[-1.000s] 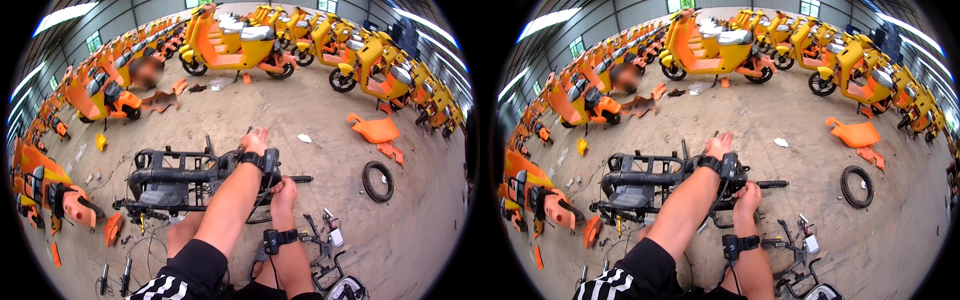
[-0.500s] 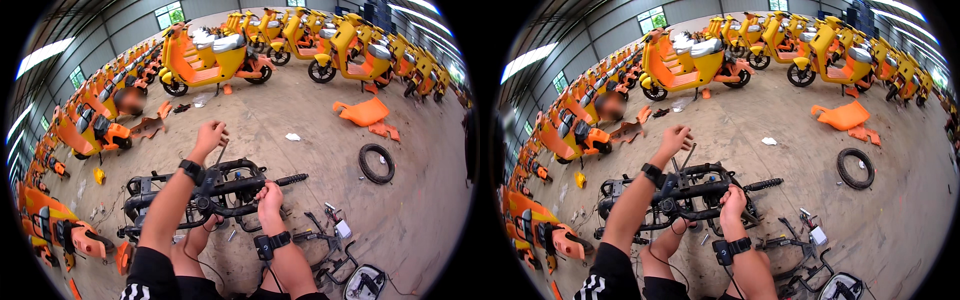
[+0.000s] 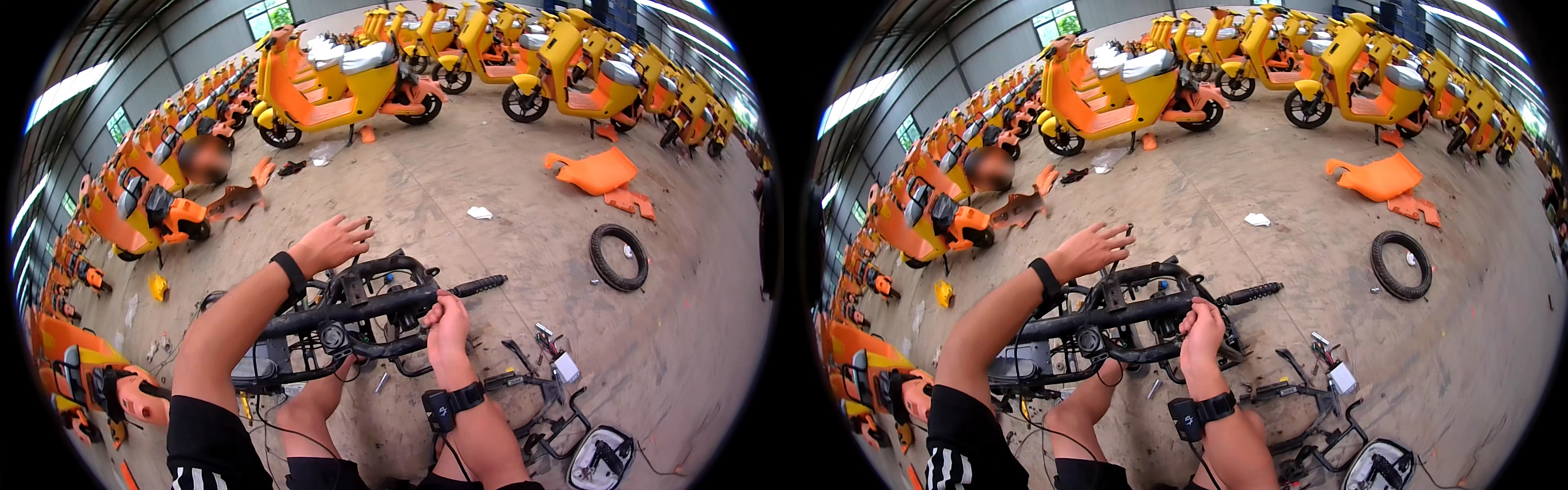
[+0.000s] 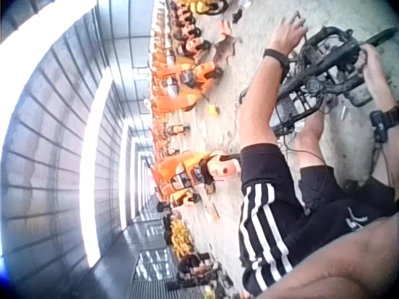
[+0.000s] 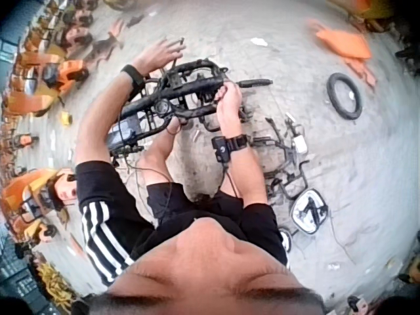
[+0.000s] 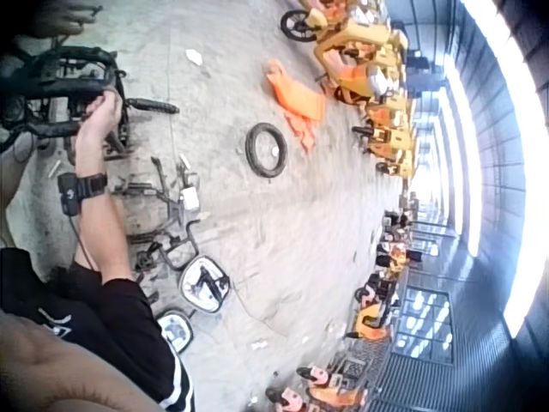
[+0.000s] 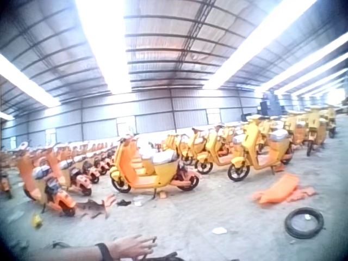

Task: The person handles wires and attaches electrical components to a motorcycle frame and handlebars while sitting on the floor of a large warehouse. They reach for small parts on the ground and manipulate wiring around the steering column.

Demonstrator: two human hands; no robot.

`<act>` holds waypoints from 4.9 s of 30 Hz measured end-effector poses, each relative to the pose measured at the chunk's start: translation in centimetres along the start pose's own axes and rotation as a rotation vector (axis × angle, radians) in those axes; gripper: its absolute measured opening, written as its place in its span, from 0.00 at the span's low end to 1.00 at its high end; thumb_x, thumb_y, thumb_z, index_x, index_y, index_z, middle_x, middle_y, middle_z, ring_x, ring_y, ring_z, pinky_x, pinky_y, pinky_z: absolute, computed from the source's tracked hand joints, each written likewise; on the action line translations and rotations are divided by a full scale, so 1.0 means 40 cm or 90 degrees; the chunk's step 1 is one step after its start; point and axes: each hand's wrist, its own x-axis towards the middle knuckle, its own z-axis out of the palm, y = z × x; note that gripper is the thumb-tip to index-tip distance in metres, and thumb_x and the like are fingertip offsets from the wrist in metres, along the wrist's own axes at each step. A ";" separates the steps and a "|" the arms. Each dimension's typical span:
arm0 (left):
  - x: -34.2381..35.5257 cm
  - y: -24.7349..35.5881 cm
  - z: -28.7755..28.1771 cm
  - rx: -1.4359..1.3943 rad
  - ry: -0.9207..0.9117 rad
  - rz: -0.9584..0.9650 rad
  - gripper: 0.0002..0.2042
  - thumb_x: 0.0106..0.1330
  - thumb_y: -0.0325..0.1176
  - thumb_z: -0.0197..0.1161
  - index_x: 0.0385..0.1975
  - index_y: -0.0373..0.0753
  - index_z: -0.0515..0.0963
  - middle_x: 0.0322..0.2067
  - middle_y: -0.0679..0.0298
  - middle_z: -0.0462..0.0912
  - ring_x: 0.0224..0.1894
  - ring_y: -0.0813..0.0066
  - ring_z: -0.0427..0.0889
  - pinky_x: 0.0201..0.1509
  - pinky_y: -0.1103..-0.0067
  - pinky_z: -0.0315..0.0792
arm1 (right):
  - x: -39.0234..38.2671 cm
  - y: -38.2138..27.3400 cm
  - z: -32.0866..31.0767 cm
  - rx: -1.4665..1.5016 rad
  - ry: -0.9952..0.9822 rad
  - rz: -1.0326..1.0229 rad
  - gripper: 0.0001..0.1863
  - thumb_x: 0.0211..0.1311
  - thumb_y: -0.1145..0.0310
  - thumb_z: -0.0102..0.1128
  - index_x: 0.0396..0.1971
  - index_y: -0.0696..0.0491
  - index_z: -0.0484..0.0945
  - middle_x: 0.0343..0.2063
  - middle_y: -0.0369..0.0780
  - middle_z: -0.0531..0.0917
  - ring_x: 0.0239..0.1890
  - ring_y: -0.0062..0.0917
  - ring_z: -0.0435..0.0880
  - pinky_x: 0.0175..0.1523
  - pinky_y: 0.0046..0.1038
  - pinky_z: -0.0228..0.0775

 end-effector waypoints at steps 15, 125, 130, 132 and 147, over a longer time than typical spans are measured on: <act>-0.125 0.055 -0.063 -0.089 -0.136 -0.188 0.04 0.57 0.29 0.55 0.31 0.40 0.76 0.27 0.59 0.81 0.36 0.59 0.81 0.38 0.65 0.73 | 0.002 0.004 0.005 -0.017 -0.010 -0.009 0.05 0.59 0.75 0.48 0.34 0.57 0.71 0.14 0.32 0.65 0.15 0.17 0.62 0.23 0.22 0.58; -0.033 0.142 0.005 -0.127 -0.041 -0.292 0.10 0.59 0.34 0.57 0.22 0.32 0.72 0.23 0.47 0.76 0.31 0.46 0.77 0.36 0.59 0.70 | 0.047 0.059 0.000 -0.037 0.001 -0.055 0.06 0.60 0.72 0.50 0.32 0.56 0.76 0.20 0.29 0.70 0.21 0.10 0.66 0.25 0.15 0.55; -0.039 0.114 0.011 -0.117 -0.086 -0.230 0.14 0.64 0.41 0.52 0.24 0.37 0.74 0.22 0.50 0.79 0.26 0.50 0.79 0.30 0.59 0.72 | 0.047 0.060 0.005 -0.035 0.002 -0.056 0.06 0.60 0.72 0.50 0.32 0.56 0.76 0.20 0.29 0.70 0.21 0.11 0.65 0.25 0.15 0.55; -0.043 0.108 0.018 -0.113 -0.107 -0.201 0.16 0.67 0.44 0.49 0.25 0.40 0.74 0.22 0.52 0.80 0.24 0.51 0.80 0.27 0.59 0.73 | 0.046 0.058 0.003 -0.047 -0.012 -0.058 0.06 0.59 0.72 0.49 0.32 0.56 0.76 0.20 0.29 0.70 0.21 0.10 0.65 0.25 0.15 0.55; -0.038 0.138 0.021 -0.126 -0.074 -0.295 0.10 0.58 0.33 0.59 0.21 0.31 0.75 0.23 0.47 0.77 0.30 0.47 0.77 0.35 0.60 0.70 | 0.063 0.074 0.001 -0.035 0.001 -0.078 0.06 0.59 0.72 0.51 0.32 0.56 0.77 0.19 0.29 0.71 0.21 0.10 0.67 0.25 0.16 0.55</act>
